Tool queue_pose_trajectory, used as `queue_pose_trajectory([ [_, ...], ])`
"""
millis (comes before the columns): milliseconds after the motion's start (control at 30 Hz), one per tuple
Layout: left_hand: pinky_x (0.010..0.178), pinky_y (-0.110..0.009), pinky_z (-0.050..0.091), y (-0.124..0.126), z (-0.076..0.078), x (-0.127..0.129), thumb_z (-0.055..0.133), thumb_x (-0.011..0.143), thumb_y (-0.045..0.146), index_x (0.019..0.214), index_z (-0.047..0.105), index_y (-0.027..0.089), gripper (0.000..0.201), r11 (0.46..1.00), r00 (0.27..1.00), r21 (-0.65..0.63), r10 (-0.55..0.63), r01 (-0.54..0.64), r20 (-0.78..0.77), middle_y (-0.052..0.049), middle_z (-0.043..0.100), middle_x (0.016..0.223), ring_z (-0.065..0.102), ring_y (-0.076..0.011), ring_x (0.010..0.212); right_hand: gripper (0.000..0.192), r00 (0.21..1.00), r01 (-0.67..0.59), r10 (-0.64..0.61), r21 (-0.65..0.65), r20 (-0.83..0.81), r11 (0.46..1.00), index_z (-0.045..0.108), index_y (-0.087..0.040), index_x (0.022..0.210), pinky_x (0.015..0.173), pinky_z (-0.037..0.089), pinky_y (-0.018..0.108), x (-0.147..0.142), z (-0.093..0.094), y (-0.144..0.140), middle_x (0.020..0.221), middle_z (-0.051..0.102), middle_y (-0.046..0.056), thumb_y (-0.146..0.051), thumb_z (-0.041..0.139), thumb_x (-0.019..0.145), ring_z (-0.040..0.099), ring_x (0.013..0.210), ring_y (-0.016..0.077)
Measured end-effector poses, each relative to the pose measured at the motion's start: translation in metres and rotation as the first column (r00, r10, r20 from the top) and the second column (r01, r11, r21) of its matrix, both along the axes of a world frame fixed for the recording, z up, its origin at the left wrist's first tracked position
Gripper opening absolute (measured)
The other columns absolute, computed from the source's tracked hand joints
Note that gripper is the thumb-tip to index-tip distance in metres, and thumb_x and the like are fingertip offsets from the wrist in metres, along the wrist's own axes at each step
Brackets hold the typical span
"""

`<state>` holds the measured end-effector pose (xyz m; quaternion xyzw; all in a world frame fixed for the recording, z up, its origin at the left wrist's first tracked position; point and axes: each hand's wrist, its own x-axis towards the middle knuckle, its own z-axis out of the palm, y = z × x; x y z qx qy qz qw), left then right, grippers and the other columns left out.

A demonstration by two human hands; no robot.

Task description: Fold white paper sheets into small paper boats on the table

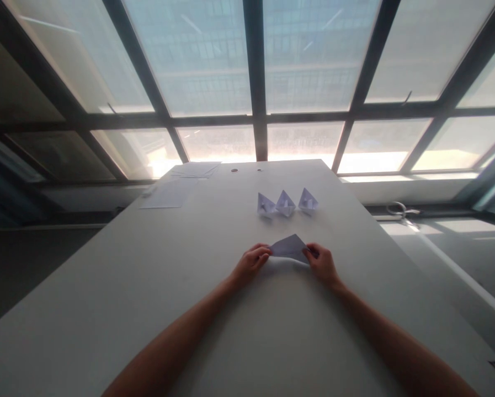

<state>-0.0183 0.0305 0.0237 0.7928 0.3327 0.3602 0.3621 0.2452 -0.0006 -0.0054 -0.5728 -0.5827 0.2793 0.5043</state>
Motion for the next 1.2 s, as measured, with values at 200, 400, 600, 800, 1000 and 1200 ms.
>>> queue_pose_trajectory([
  [200, 0.088, -0.030, 0.045, 0.004, -0.004, -0.001, 0.045, 0.097, 0.049, 0.084, 0.071, 0.017, 0.043, 0.989, 0.990, 0.047, 0.139, -0.137, -0.029, -0.008, 0.064, 0.102, 0.061, -0.0205, 0.095, 0.036, 1.000, 0.015, -0.015, 0.007, -0.022, 1.000, 0.070, -0.016, 0.086, 0.067, 0.049, 0.033, 0.001, -0.001, 0.001, 0.079, 0.072, 0.008, -0.050, 0.060, 0.083, 0.065, 0.073, 0.0242],
  [400, 0.081, -0.027, 0.046, 0.006, -0.008, -0.002, 0.053, 0.092, 0.050, 0.080, 0.070, 0.017, 0.039, 0.982, 0.981, 0.038, 0.188, -0.186, -0.049, -0.008, 0.065, 0.102, 0.061, -0.0195, 0.092, 0.035, 0.999, 0.019, -0.018, 0.014, -0.027, 1.000, 0.069, -0.015, 0.086, 0.068, 0.048, 0.033, 0.000, 0.000, 0.000, 0.079, 0.072, 0.009, -0.050, 0.060, 0.083, 0.064, 0.073, 0.0244],
  [600, 0.075, -0.027, 0.048, 0.007, -0.006, -0.003, 0.056, 0.091, 0.047, 0.078, 0.071, 0.017, 0.036, 0.965, 0.966, -0.032, 0.259, -0.260, -0.013, -0.007, 0.069, 0.094, 0.063, -0.0191, 0.083, 0.037, 0.999, 0.026, -0.026, 0.016, -0.028, 1.000, 0.069, -0.016, 0.084, 0.067, 0.048, 0.033, -0.001, 0.002, 0.000, 0.076, 0.071, 0.008, -0.051, 0.061, 0.083, 0.063, 0.071, 0.0238],
  [800, 0.068, -0.027, 0.048, 0.008, -0.008, -0.002, 0.063, 0.084, 0.043, 0.081, 0.069, 0.016, 0.027, 0.946, 0.950, -0.099, 0.305, -0.310, -0.062, -0.002, 0.068, 0.074, 0.062, -0.0174, 0.070, 0.036, 0.999, 0.032, -0.032, 0.015, -0.031, 0.999, 0.070, -0.015, 0.084, 0.065, 0.047, 0.032, -0.002, 0.003, -0.001, 0.076, 0.071, 0.008, -0.050, 0.061, 0.082, 0.063, 0.070, 0.0234],
  [1000, 0.065, -0.024, 0.051, 0.010, -0.015, -0.003, 0.071, 0.077, 0.043, 0.091, 0.061, 0.017, 0.030, 0.932, 0.941, -0.222, 0.317, -0.286, 0.119, -0.002, 0.070, 0.079, 0.067, -0.0165, 0.072, 0.036, 1.000, 0.020, -0.020, 0.017, -0.021, 1.000, 0.070, -0.014, 0.085, 0.066, 0.047, 0.032, -0.001, 0.001, 0.000, 0.077, 0.072, 0.008, -0.049, 0.061, 0.083, 0.064, 0.070, 0.0229],
  [1200, 0.063, -0.023, 0.049, 0.003, -0.007, -0.001, 0.062, 0.086, 0.044, 0.094, 0.069, 0.015, 0.030, 0.963, 0.981, -0.196, 0.192, -0.183, 0.026, -0.005, 0.073, 0.083, 0.067, -0.0170, 0.072, 0.034, 0.999, 0.008, -0.008, 0.010, -0.046, 1.000, 0.070, -0.015, 0.085, 0.067, 0.048, 0.032, -0.001, 0.001, 0.000, 0.078, 0.072, 0.008, -0.047, 0.061, 0.084, 0.064, 0.072, 0.0230],
])
